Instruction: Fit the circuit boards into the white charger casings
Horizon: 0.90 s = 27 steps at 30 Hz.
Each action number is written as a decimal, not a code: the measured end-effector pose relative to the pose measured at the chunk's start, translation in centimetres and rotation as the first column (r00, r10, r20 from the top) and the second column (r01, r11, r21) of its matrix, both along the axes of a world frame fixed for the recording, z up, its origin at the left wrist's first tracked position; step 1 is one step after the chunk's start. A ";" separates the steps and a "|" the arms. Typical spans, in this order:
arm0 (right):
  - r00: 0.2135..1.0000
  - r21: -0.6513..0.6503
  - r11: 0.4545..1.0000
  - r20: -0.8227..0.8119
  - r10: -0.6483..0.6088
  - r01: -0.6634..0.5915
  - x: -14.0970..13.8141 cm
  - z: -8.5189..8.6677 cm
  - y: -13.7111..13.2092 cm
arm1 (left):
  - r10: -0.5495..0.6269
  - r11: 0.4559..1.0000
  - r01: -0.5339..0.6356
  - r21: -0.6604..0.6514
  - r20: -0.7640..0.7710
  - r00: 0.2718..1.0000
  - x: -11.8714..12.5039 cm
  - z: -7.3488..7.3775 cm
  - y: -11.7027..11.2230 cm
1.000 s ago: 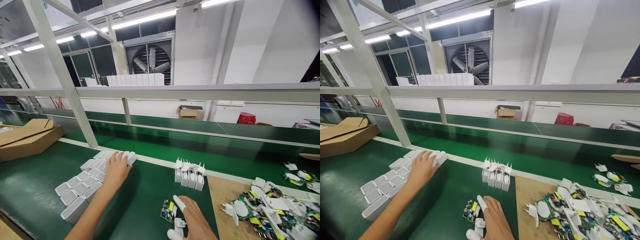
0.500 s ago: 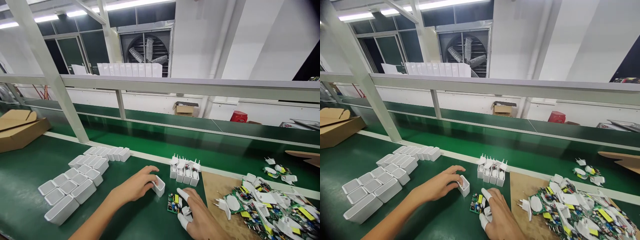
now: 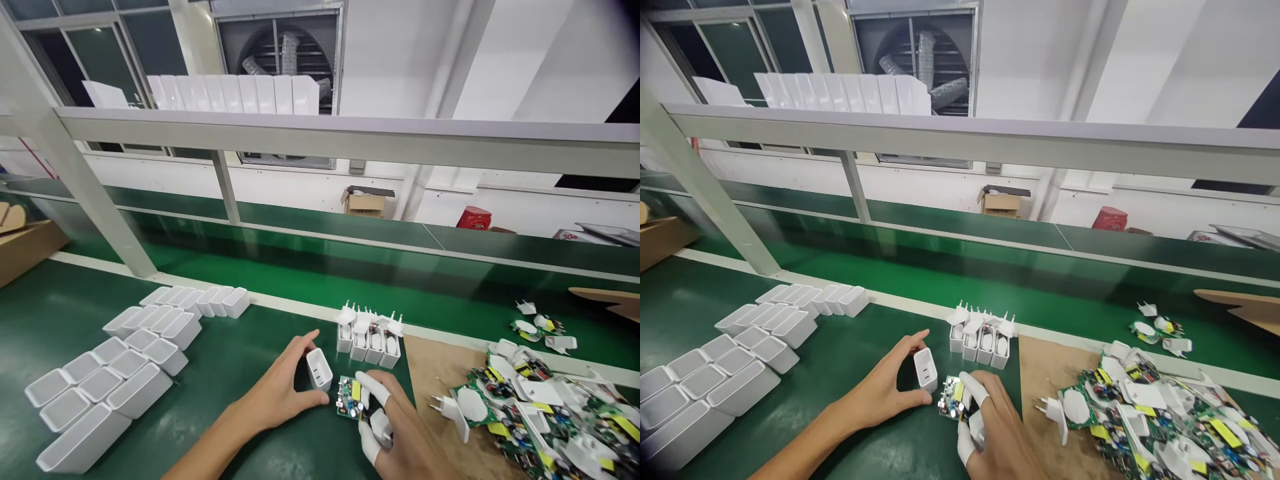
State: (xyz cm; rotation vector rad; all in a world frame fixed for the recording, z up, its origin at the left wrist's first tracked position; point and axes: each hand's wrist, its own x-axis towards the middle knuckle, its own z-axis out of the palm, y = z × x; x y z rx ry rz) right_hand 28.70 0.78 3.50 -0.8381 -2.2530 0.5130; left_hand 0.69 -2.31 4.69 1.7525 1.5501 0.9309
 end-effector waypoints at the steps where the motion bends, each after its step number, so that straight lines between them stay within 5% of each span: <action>1: 1.000 -0.056 0.998 -0.024 -0.011 0.010 -0.1 -0.2 0.0 | -0.004 1.000 0.004 0.014 -0.026 1.000 0.1 0.0 0.0; 10: 0.948 -0.171 0.979 -0.278 -0.153 0.108 -0.9 -0.6 -1.1 | -0.078 0.997 0.078 -0.022 -0.037 0.996 0.6 -0.7 0.0; 17: 0.976 0.164 0.978 -0.198 -0.092 0.125 -1.3 -0.5 -2.0 | -0.218 0.955 0.237 0.179 -0.120 0.969 2.2 0.3 -0.6; 27: 0.989 0.253 0.961 -0.118 -0.085 0.113 -1.6 -1.6 -1.6 | -0.260 0.936 0.288 0.205 -0.150 0.954 2.7 0.8 -0.8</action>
